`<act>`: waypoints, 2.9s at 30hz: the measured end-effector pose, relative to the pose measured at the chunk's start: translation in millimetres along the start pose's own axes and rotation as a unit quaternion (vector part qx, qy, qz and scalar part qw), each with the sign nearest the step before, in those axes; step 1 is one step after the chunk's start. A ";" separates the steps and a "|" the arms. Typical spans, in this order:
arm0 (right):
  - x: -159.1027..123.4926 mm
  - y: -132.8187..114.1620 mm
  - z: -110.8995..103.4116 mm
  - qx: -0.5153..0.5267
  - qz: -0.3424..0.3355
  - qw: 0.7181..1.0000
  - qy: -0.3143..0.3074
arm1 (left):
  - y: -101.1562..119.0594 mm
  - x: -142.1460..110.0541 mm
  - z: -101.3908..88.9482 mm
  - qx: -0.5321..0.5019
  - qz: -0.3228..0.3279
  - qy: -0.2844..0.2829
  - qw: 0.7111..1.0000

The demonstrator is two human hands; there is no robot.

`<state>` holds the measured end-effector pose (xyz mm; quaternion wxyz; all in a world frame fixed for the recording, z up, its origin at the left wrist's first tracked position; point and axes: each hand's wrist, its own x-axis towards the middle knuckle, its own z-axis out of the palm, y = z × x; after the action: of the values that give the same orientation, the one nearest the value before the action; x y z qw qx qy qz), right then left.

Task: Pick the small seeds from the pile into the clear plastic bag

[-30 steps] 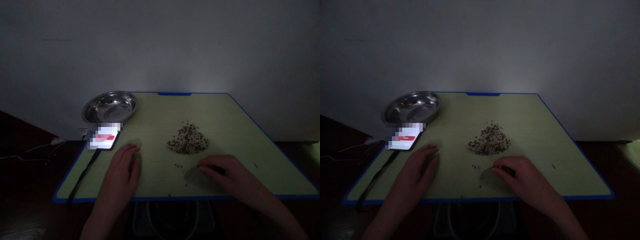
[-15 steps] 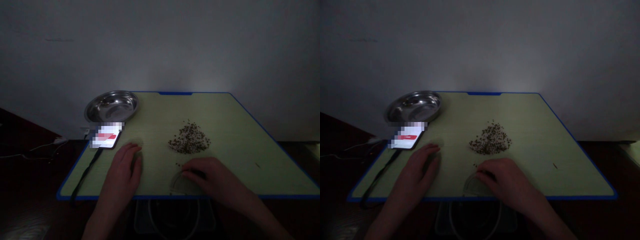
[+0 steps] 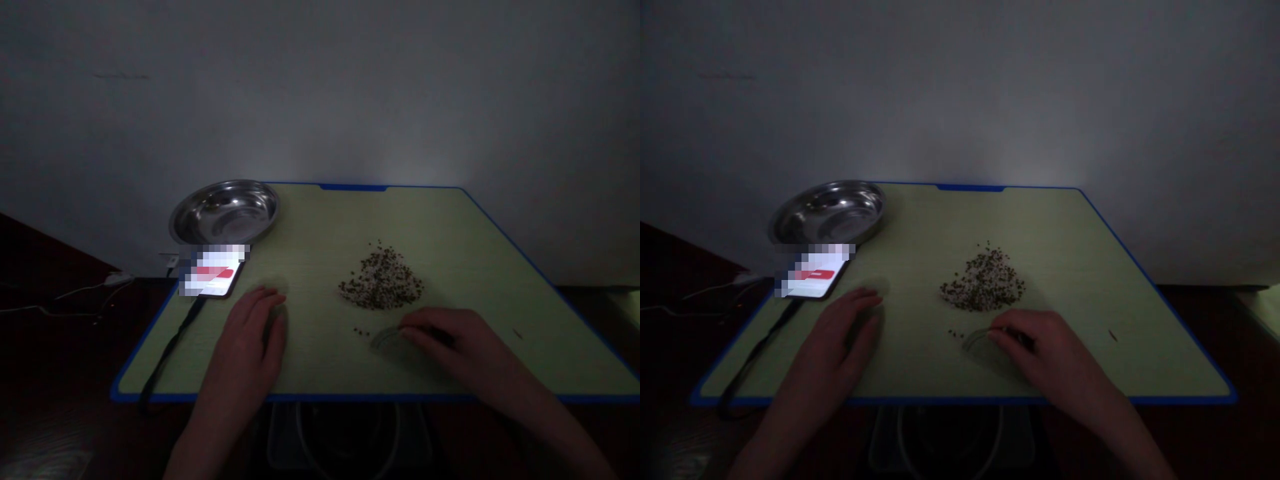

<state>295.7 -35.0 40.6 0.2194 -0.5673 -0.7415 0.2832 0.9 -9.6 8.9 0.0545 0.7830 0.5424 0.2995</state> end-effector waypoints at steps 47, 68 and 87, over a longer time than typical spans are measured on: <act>1.8 4.6 2.7 -0.024 -0.008 0.999 0.022 | -1.7 -0.6 1.1 0.000 0.004 0.008 1.000; -2.7 4.2 8.7 -0.037 0.001 0.999 0.014 | 0.9 0.0 -0.2 -0.007 -0.012 -0.003 1.000; 4.5 -4.8 10.9 -0.010 -0.035 0.999 -0.016 | 2.2 0.3 -1.5 -0.012 -0.017 -0.001 1.000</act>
<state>284.0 -33.4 35.7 0.2115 -0.5387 -0.7669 0.2772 1.9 -10.5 11.1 0.0695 0.7737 0.5516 0.3038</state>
